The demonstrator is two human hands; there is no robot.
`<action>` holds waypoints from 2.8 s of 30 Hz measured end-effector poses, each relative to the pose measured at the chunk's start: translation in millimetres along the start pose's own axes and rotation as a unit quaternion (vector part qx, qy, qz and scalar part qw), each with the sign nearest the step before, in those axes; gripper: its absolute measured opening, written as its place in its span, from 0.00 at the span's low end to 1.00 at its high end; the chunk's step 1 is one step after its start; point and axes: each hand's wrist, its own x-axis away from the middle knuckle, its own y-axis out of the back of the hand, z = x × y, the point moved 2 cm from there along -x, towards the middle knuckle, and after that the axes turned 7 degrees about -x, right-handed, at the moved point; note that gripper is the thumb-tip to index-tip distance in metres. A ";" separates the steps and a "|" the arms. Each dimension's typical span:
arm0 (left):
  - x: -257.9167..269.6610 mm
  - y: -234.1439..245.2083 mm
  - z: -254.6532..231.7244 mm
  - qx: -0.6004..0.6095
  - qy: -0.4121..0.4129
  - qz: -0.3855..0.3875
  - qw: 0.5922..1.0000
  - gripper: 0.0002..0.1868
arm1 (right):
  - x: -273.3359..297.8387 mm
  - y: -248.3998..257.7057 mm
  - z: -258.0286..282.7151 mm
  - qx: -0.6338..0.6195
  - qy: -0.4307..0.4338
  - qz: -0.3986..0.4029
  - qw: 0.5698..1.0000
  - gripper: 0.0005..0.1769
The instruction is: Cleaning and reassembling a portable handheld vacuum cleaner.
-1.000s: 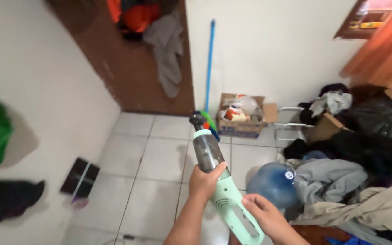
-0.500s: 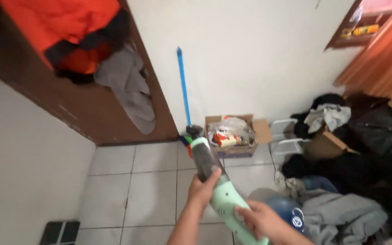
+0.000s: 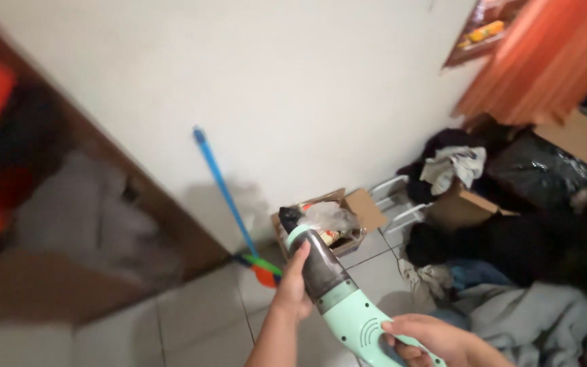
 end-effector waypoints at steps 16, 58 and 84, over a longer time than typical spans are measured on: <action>-226.8 39.5 -19.5 -0.031 -0.020 -0.047 0.998 0.29 | -167.4 44.0 87.5 0.474 0.397 -0.462 0.635 0.38; -454.9 294.5 165.8 0.129 -0.180 0.089 0.971 0.29 | -524.4 247.5 1.6 0.325 0.204 -0.367 0.847 0.43; -465.0 304.8 166.8 0.125 -0.226 0.157 0.953 0.24 | -512.6 232.0 -13.1 0.103 0.227 -0.197 0.948 0.40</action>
